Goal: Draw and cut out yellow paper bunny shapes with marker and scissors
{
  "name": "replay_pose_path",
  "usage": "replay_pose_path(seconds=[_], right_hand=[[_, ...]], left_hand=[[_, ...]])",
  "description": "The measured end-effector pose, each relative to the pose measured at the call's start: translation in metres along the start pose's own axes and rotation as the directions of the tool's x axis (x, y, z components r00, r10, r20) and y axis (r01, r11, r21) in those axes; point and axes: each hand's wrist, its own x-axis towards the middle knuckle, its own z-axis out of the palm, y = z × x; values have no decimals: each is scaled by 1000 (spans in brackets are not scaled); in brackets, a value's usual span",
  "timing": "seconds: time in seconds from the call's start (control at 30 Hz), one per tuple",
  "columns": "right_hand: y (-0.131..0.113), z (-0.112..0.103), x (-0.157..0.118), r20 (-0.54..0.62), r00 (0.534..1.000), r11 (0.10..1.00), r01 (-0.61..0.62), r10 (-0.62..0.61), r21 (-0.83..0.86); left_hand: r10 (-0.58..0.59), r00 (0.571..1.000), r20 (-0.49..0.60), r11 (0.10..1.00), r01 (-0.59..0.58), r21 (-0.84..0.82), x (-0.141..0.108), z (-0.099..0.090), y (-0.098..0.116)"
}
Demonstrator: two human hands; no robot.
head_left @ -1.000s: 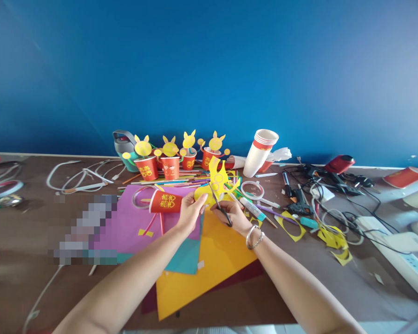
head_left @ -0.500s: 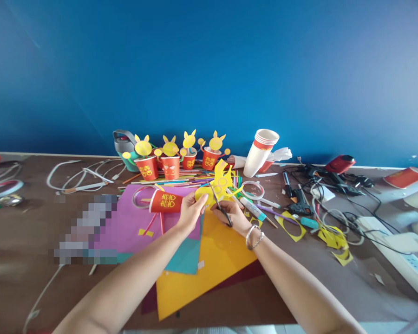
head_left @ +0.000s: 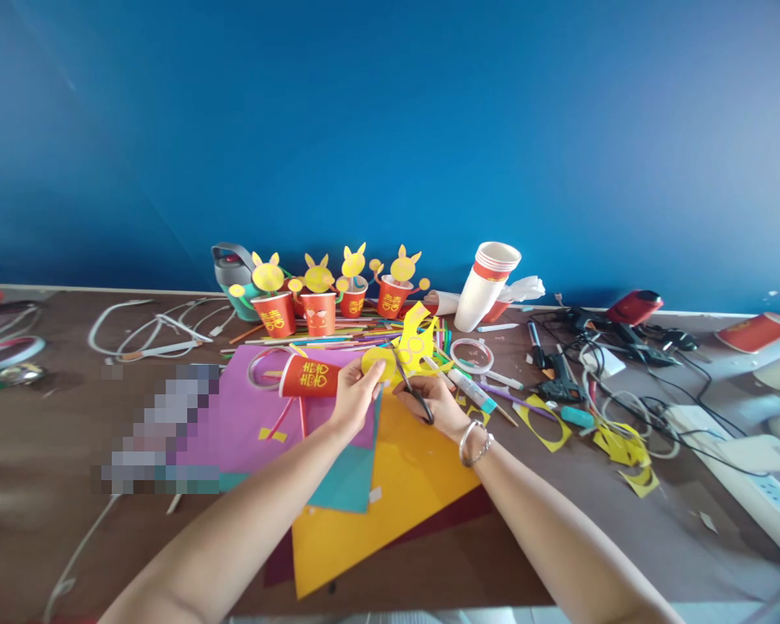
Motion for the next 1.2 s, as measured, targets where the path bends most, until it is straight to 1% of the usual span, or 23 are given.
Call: replay_pose_path(seconds=[0.13, 0.3, 0.5, 0.7, 1.03, 1.2], right_hand=[[-3, 2, -1, -20, 999, 998, -46, 47, 29], [-1, 2, -1, -20, 1000, 1000, -15, 16, 27], [0, -1, -1, -5, 1000, 1000, -12, 11, -12], [-3, 0, -2, 11, 999, 999, -42, 42, -7], [-4, 1, -2, 17, 999, 999, -30, 30, -17], [-4, 1, -2, 30, 998, 999, -47, 48, -24]], left_hand=[[8, 1000, 28, 999, -9, 38, 0, 0, -1], [-5, 1000, 17, 999, 4, 50, 0, -1, -1], [-11, 1000, -8, 1000, 11, 19, 0, -1, 0], [-25, 999, -48, 999, 24, -26, 0, 2, 2], [-54, 997, -60, 997, 50, -54, -1, 4, 5], [-56, 996, -66, 997, 52, -64, -1, 4, 7]])
